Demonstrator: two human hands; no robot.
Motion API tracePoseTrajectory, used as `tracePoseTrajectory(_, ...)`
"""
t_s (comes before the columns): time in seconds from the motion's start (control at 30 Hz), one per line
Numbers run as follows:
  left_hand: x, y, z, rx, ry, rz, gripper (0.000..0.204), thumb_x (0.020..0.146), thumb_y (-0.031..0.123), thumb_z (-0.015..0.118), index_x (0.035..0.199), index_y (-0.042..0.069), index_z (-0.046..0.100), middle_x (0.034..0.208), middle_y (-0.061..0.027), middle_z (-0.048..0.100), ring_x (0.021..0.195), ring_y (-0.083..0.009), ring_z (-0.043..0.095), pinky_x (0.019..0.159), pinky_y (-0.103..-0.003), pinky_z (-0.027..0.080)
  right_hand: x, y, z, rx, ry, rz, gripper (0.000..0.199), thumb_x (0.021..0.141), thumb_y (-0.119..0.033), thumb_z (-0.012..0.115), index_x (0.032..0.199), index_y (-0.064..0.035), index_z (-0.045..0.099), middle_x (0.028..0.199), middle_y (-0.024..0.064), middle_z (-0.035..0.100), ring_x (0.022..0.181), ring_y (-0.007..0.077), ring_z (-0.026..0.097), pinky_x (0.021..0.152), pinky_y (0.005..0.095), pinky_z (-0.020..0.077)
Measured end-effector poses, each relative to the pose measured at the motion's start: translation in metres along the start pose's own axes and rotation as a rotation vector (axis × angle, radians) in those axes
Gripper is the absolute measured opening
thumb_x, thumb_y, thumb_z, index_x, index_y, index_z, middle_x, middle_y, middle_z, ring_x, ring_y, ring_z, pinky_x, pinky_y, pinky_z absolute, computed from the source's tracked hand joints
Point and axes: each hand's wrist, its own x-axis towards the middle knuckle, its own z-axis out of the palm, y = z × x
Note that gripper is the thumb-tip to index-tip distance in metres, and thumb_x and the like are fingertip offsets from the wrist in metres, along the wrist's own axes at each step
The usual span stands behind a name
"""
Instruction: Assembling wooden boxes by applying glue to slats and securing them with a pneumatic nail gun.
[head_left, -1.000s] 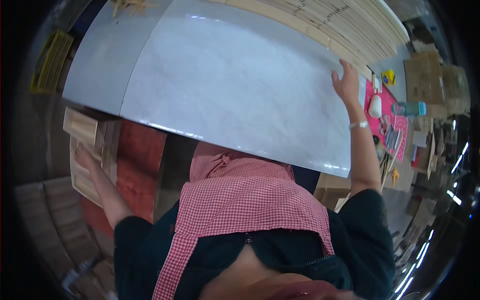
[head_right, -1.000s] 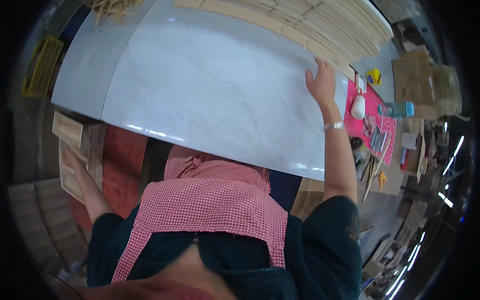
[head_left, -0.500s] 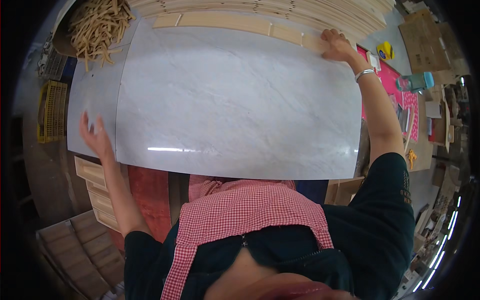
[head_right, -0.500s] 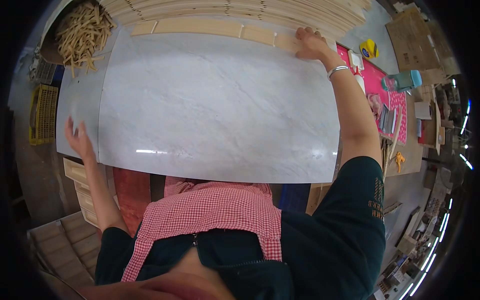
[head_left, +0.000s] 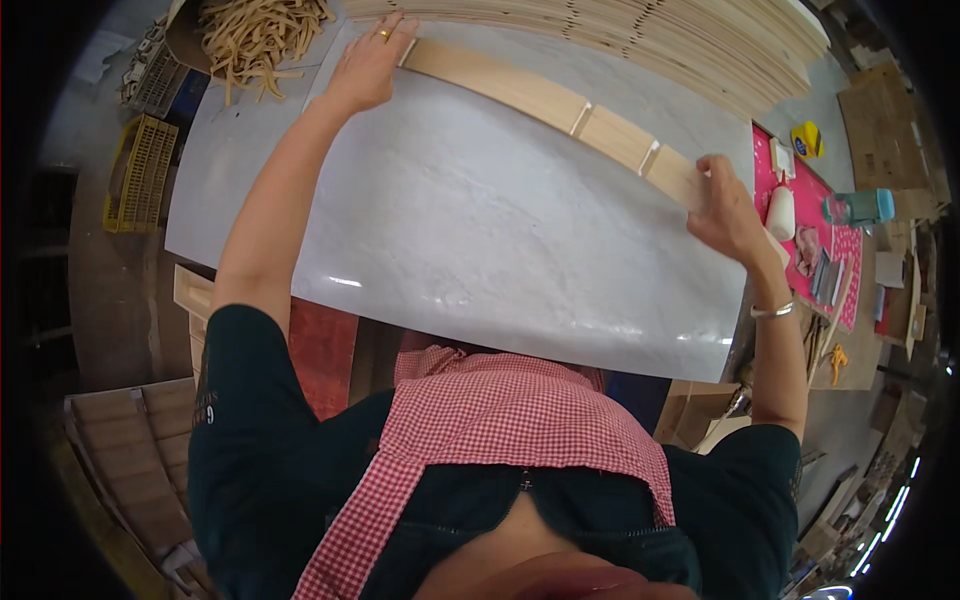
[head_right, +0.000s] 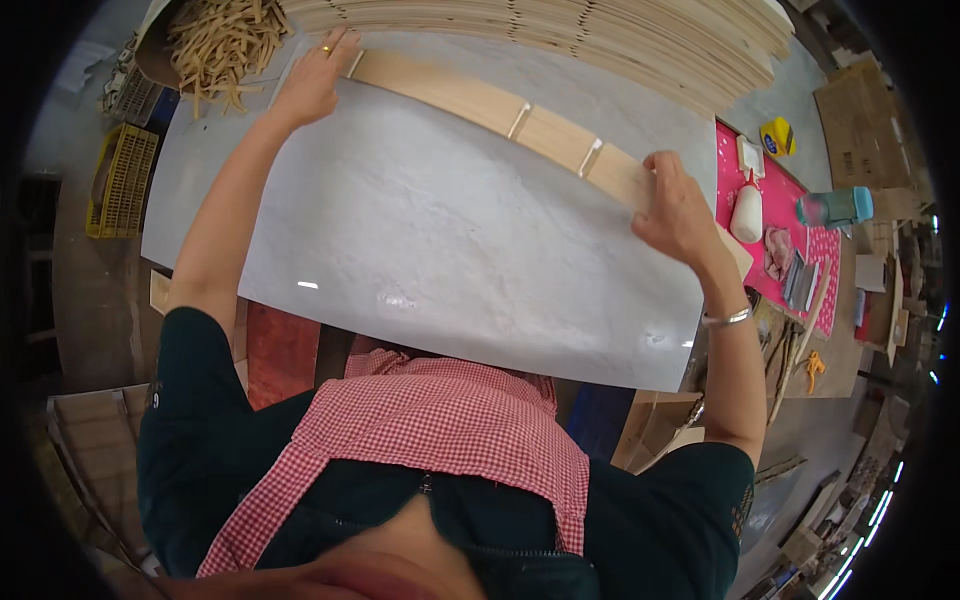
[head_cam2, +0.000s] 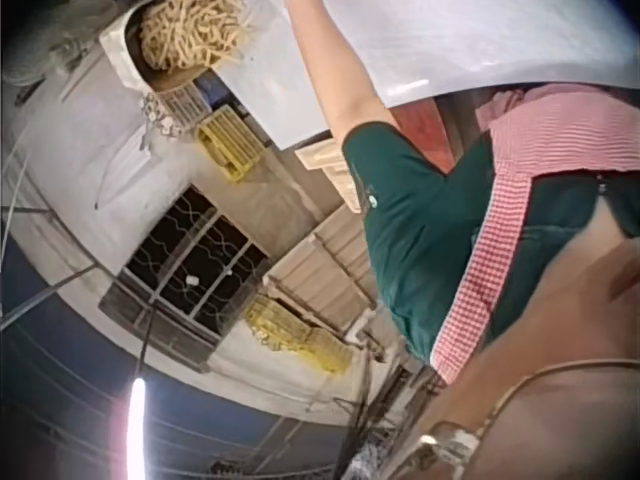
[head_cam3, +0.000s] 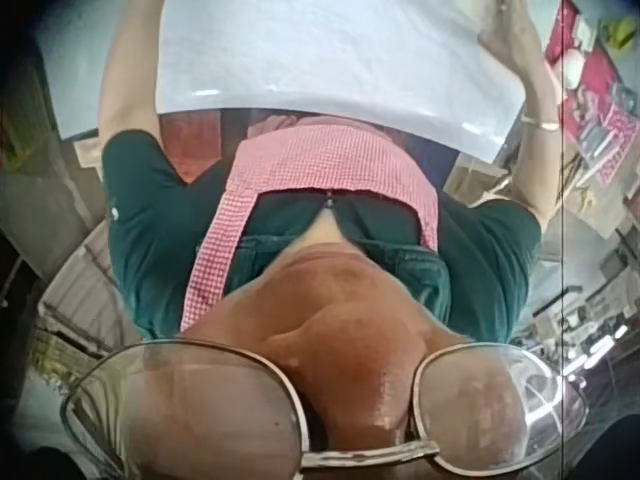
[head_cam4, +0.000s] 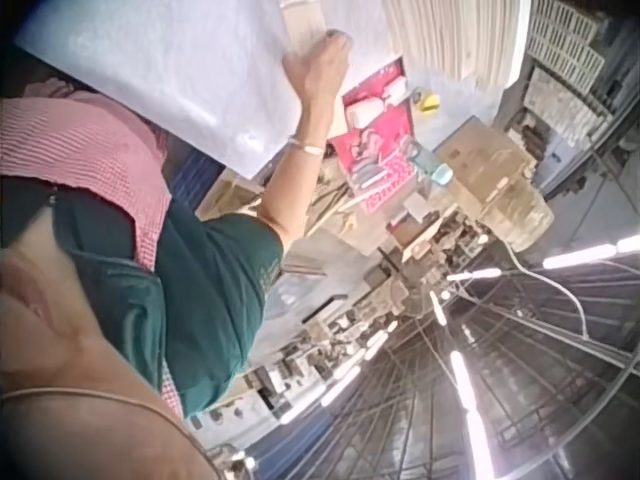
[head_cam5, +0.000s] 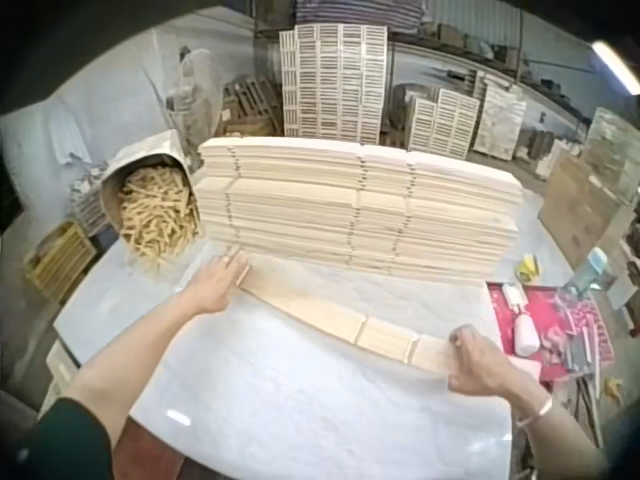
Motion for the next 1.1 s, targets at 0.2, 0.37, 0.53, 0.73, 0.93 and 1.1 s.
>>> tracePoseTrajectory(0.2,-0.022,-0.017,-0.019,0.21,-0.114,0.13,0.062,0.083,-0.004,0.055,0.142,0.016,0.051,0.142,-0.0087,0.057,0.132,-0.0341,0.051,0.101,-0.044,0.047,-0.07,-0.021,0.001,-0.089,0.095,-0.055,0.052,0.069,-0.002,0.067,0.117,-0.004,0.049,0.106,0.0163,0.062,0.089,0.0353,0.062,0.082,0.0419,0.0487)
tracePoseTrajectory(0.37,-0.072,-0.012,-0.072,0.005,-0.485,0.02,0.033,0.086,0.003,0.057,0.116,0.011,0.066,0.117,-0.0109,0.068,0.107,-0.0359,0.062,0.089,-0.045,0.051,-0.082,-0.01,0.004,-0.089,0.193,-0.101,0.039,0.075,-0.005,0.068,0.112,-0.0044,0.053,0.093,0.0159,0.066,0.082,0.035,0.064,0.073,0.0431,0.0499)
tracePoseTrajectory(0.53,-0.133,0.012,-0.113,-0.114,-0.426,-0.057,0.013,0.087,0.009,0.058,0.094,0.005,0.068,0.099,-0.0125,0.068,0.088,-0.0372,0.063,0.08,-0.045,0.051,-0.056,-0.011,0.012,-0.218,0.255,0.201,0.02,0.086,-0.015,0.065,0.102,-0.0045,0.06,0.081,0.0172,0.069,0.074,0.0393,0.065,0.066,0.0452,0.0501)
tracePoseTrajectory(0.73,-0.17,0.049,-0.1,-0.112,-0.313,-0.148,0.011,0.087,0.01,0.057,0.091,0.003,0.065,0.096,-0.0139,0.065,0.09,-0.0366,0.062,0.08,-0.045,0.051,-0.017,0.021,0.062,-0.32,0.126,0.138,0.022,0.095,-0.019,0.057,0.112,-0.0057,0.062,0.091,0.0178,0.072,0.081,0.0429,0.067,0.072,0.0484,0.0523)
tracePoseTrajectory(0.93,-0.192,0.022,-0.096,-0.132,-0.326,-0.085,0.014,0.086,0.006,0.057,0.099,0.003,0.061,0.102,-0.0147,0.063,0.092,-0.036,0.061,0.083,-0.044,0.049,-0.093,0.005,0.01,-0.127,-0.022,-0.263,0.034,0.091,-0.004,0.056,0.125,-0.0083,0.061,0.104,0.0153,0.071,0.092,0.0362,0.067,0.081,0.0432,0.0526)
tracePoseTrajectory(1.1,-0.186,0.028,-0.086,-0.155,-0.379,-0.022,0.024,0.084,0.005,0.057,0.108,0.004,0.06,0.107,-0.0158,0.064,0.095,-0.038,0.061,0.085,-0.044,0.05,-0.113,-0.008,-0.01,-0.28,-0.274,-0.41,0.039,0.085,0.0,0.063,0.122,-0.0096,0.064,0.111,0.0119,0.067,0.097,0.0308,0.065,0.084,0.0392,0.0517)
